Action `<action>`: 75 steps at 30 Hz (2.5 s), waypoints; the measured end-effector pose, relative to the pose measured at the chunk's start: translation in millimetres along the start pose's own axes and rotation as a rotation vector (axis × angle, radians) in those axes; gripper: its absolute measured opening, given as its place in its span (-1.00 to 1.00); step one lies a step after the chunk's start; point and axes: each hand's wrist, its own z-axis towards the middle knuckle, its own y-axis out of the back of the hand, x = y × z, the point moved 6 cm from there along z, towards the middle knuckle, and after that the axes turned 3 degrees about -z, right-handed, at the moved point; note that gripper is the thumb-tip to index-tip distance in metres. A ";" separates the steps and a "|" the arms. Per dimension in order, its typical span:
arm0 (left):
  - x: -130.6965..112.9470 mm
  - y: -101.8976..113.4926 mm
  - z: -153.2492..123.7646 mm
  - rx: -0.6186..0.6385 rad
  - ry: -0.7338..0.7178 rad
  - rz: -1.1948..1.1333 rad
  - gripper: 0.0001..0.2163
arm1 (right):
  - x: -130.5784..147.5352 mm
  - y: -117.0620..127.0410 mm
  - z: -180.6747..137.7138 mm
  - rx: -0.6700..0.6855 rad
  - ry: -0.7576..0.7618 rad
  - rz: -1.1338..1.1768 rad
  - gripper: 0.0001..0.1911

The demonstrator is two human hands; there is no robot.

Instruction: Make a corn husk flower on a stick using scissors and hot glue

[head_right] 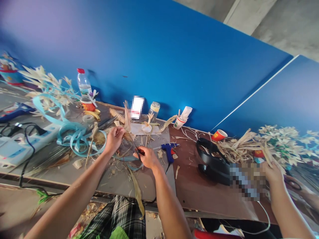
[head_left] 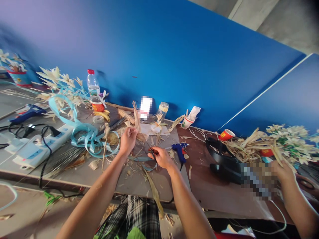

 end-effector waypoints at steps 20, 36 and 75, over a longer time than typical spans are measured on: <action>6.0 -14.0 -7.4 0.086 0.219 -0.404 -0.71 | -1.2 -4.9 0.5 0.034 -0.009 -0.010 -0.74; 11.5 -14.9 -3.3 0.105 0.166 -0.329 -0.74 | 1.8 -4.3 -0.3 0.014 0.008 -0.155 -0.79; 12.4 -17.9 -8.3 0.060 0.315 -0.437 -0.74 | 0.8 16.3 -8.6 0.062 -0.143 0.479 -0.59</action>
